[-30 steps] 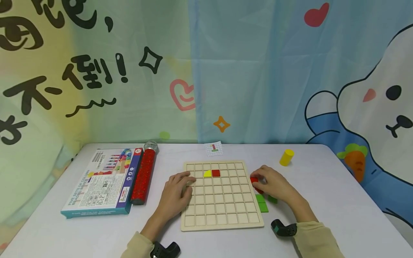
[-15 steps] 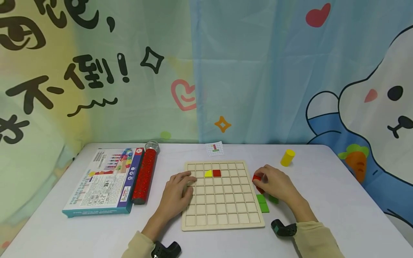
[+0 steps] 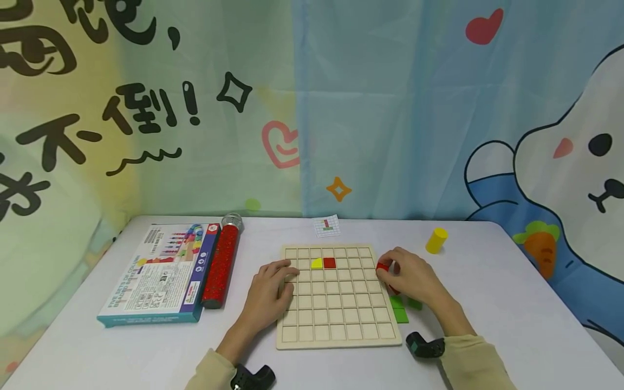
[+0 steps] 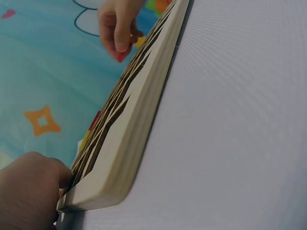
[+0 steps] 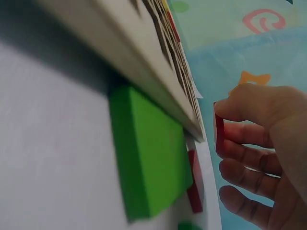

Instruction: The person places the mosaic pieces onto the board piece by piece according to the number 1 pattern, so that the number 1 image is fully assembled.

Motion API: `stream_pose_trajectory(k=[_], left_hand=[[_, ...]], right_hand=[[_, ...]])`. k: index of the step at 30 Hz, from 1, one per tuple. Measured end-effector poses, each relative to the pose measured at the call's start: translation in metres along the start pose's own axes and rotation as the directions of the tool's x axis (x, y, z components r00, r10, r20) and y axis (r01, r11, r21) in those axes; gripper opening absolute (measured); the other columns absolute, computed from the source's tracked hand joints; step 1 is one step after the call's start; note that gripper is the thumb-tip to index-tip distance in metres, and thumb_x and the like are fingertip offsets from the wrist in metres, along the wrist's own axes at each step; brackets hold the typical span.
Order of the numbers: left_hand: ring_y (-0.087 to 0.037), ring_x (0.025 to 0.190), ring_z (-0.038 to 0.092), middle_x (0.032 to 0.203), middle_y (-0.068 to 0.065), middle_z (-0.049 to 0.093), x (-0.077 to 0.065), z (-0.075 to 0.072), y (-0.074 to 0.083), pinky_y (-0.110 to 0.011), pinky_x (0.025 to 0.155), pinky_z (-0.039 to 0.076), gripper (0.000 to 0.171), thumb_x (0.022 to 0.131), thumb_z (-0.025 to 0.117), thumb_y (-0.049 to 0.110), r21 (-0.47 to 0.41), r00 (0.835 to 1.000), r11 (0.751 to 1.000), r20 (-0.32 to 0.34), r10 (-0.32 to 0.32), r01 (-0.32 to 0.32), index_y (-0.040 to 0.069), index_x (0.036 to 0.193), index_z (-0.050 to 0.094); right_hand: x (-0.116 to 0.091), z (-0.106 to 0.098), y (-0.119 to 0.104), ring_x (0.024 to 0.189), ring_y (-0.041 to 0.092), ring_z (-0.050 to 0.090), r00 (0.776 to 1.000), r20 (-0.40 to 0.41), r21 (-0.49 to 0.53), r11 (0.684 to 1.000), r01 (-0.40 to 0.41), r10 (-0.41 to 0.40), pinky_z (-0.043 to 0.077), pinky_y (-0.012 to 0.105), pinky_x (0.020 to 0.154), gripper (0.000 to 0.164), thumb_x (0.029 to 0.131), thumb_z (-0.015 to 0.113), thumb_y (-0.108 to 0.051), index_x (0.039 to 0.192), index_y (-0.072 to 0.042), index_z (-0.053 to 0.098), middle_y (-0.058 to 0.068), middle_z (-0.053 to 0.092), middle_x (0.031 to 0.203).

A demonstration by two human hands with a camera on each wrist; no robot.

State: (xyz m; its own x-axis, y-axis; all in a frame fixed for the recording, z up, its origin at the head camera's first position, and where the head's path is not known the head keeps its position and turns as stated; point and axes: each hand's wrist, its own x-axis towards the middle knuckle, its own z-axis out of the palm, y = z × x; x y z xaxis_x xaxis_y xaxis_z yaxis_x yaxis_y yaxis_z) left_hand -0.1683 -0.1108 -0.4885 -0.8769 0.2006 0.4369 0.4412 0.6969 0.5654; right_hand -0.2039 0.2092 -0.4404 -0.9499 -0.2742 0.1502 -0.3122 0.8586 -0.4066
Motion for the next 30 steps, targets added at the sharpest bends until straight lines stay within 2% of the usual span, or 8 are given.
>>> stream_pose_trajectory(k=[10,17,30], left_hand=[[-0.029,0.12,0.049,0.129,-0.007,0.058,0.0,0.002,-0.002,-0.048,0.092,0.039,0.025,0.087,0.06,0.011,0.014,1.0,1.0,-0.013,0.027,-0.027,0.018,0.11,0.066],[-0.029,0.12,0.05,0.129,-0.007,0.058,0.001,0.001,0.0,-0.048,0.093,0.038,0.025,0.086,0.06,0.012,0.016,1.0,1.0,-0.012,0.011,-0.011,0.017,0.11,0.067],[-0.029,0.122,0.049,0.13,-0.007,0.058,0.001,0.001,-0.002,-0.049,0.094,0.038,0.026,0.087,0.059,0.011,-0.001,1.0,1.0,0.003,0.005,-0.005,0.018,0.111,0.066]], right_hand=[[0.007,0.0,-0.013,0.068,0.01,0.046,0.998,0.013,0.018,0.998,0.058,-0.058,0.037,0.025,0.057,0.026,0.084,0.069,-0.031,0.102,-0.012,0.066,-0.001,0.056,0.084],[0.014,0.002,-0.022,0.07,0.009,0.047,0.993,0.017,0.044,0.992,0.118,-0.119,0.037,0.023,0.057,0.022,0.084,0.069,-0.028,0.1,-0.013,0.066,-0.002,0.058,0.086],[0.022,0.014,-0.04,0.069,0.008,0.047,0.985,0.063,0.09,0.984,0.155,-0.161,0.039,0.023,0.059,0.022,0.086,0.068,-0.029,0.101,-0.014,0.066,-0.004,0.058,0.088]])
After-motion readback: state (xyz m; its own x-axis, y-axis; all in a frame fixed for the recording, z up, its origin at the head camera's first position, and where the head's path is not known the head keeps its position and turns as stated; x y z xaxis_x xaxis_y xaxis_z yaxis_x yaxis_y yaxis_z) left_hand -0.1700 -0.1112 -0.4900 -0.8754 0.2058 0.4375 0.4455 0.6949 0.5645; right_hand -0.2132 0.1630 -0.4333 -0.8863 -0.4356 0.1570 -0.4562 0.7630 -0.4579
